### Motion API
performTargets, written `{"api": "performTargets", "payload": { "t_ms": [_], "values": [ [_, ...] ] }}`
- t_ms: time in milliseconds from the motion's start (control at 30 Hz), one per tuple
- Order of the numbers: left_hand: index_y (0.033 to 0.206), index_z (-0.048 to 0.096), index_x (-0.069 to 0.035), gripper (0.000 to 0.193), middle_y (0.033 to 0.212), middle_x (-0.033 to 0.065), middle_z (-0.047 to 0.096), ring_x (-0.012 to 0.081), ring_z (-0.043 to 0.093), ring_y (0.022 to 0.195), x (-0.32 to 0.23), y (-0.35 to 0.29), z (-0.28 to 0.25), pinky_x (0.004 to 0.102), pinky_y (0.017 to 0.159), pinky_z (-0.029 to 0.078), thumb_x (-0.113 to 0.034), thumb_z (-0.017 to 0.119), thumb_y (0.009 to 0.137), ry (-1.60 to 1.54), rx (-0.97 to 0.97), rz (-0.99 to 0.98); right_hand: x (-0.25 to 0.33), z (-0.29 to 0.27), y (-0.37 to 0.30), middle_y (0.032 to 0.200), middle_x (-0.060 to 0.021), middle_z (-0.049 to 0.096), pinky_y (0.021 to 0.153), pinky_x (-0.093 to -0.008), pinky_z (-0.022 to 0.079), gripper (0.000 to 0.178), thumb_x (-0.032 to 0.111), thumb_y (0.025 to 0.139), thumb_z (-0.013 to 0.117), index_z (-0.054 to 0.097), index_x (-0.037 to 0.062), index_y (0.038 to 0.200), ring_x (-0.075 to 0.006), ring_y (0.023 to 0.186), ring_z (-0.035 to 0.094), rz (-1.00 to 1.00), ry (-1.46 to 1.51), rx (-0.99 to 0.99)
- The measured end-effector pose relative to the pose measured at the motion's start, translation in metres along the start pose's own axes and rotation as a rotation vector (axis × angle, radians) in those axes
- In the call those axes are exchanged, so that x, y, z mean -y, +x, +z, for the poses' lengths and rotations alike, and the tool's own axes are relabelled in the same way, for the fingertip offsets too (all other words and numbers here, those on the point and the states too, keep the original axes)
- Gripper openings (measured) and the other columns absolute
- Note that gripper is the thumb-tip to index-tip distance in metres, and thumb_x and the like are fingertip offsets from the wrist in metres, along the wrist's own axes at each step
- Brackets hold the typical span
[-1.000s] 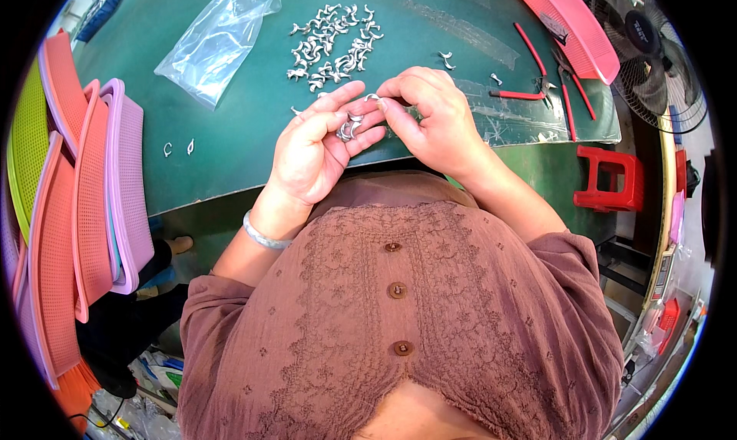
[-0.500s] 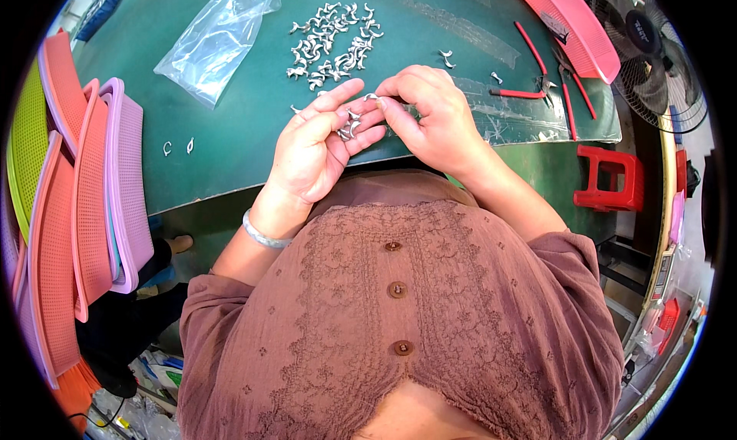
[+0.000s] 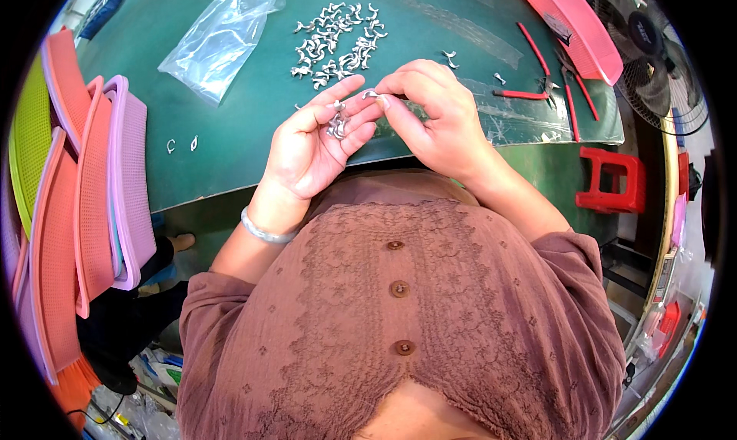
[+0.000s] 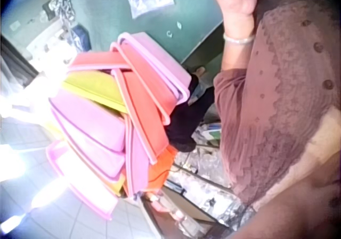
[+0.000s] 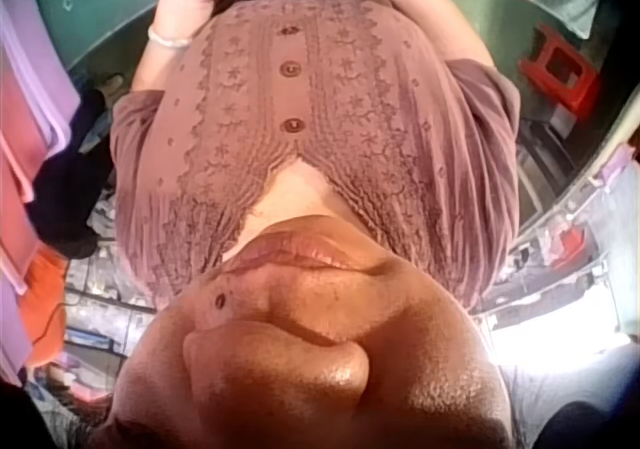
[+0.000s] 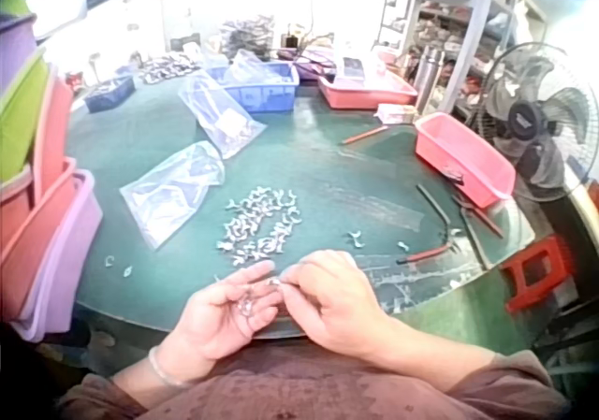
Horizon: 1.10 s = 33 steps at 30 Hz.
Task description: The person sits at a green workbench and assembles small silver metal components by hand. They pick up individual pieces from a pile, interlock them, and place the finished units back on the table. The person occasionally uses a pair of red-handled pliers to adjust the metal parts.
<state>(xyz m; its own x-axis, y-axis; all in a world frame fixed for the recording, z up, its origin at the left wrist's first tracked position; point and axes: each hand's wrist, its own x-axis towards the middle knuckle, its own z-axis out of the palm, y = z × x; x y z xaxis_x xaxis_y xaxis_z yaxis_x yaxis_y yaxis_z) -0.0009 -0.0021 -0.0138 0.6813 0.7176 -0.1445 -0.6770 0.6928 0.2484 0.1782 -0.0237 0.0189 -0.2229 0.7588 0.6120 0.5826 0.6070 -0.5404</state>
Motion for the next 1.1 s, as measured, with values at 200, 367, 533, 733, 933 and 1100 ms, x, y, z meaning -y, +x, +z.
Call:
{"api": "performTargets", "payload": {
  "t_ms": [200, 367, 533, 733, 933, 1100],
  "values": [
    [0.124, 0.034, 0.006, 0.039, 0.108, 0.0226, 0.053, 0.0311, 0.058, 0.095, -0.001, -0.001, -0.004, 0.0358, 0.080, 0.052, -0.005, 0.036, 0.087, -0.194, 0.123, -0.057, 0.013, -0.005, 0.008, 0.076, -0.0054, 0.058, 0.068, -0.0337, 0.040, 0.010, 0.008, 0.072, 0.062, 0.060, 0.0072, 0.082, -0.0233, 0.073, 0.055, -0.044, 0.053, -0.015],
    [0.121, 0.039, 0.005, 0.035, 0.105, 0.0200, 0.055, 0.0268, 0.060, 0.090, 0.001, 0.000, -0.011, 0.0329, 0.076, 0.052, -0.006, 0.038, 0.088, -0.070, 0.120, -0.015, 0.015, -0.005, 0.007, 0.074, -0.0067, 0.060, 0.065, -0.0310, 0.045, 0.008, 0.005, 0.075, 0.060, 0.060, 0.0036, 0.083, -0.0211, 0.070, 0.059, 0.067, 0.175, -0.014],
    [0.119, 0.042, 0.003, 0.032, 0.105, 0.0172, 0.056, 0.0202, 0.061, 0.081, 0.009, -0.003, 0.007, 0.0277, 0.069, 0.051, -0.006, 0.041, 0.089, 0.307, -0.160, 0.185, 0.003, -0.006, 0.002, 0.084, -0.0047, 0.061, 0.068, -0.0229, 0.047, 0.013, 0.004, 0.080, 0.058, 0.057, -0.0013, 0.092, -0.0096, 0.075, 0.058, 0.571, 0.667, 0.062],
    [0.120, 0.045, 0.001, 0.033, 0.108, 0.0154, 0.057, 0.0115, 0.056, 0.070, 0.019, -0.004, 0.018, 0.0208, 0.060, 0.045, -0.007, 0.046, 0.088, 0.589, -0.293, 0.284, -0.007, -0.009, 0.003, 0.080, -0.0041, 0.059, 0.058, -0.0202, 0.044, 0.013, 0.004, 0.081, 0.056, 0.057, -0.0007, 0.093, -0.0092, 0.065, 0.055, 0.828, 0.966, 0.064],
    [0.121, 0.044, 0.002, 0.034, 0.108, 0.0144, 0.056, 0.0109, 0.055, 0.069, 0.023, -0.002, 0.022, 0.0212, 0.059, 0.044, -0.007, 0.047, 0.088, 0.661, -0.309, 0.291, -0.009, -0.005, -0.001, 0.080, -0.0045, 0.060, 0.056, -0.0198, 0.044, 0.015, 0.004, 0.078, 0.053, 0.057, -0.0019, 0.091, -0.0071, 0.062, 0.051, 0.847, 0.907, 0.116],
    [0.122, 0.043, 0.002, 0.036, 0.108, 0.0134, 0.056, 0.0112, 0.055, 0.069, 0.024, -0.003, 0.023, 0.0214, 0.059, 0.044, -0.006, 0.047, 0.088, 0.660, -0.322, 0.290, -0.005, -0.005, -0.001, 0.079, -0.0030, 0.060, 0.055, -0.0193, 0.043, 0.016, 0.005, 0.078, 0.052, 0.059, -0.0015, 0.090, -0.0062, 0.061, 0.049, 0.838, 0.861, 0.162]
  ]
}}
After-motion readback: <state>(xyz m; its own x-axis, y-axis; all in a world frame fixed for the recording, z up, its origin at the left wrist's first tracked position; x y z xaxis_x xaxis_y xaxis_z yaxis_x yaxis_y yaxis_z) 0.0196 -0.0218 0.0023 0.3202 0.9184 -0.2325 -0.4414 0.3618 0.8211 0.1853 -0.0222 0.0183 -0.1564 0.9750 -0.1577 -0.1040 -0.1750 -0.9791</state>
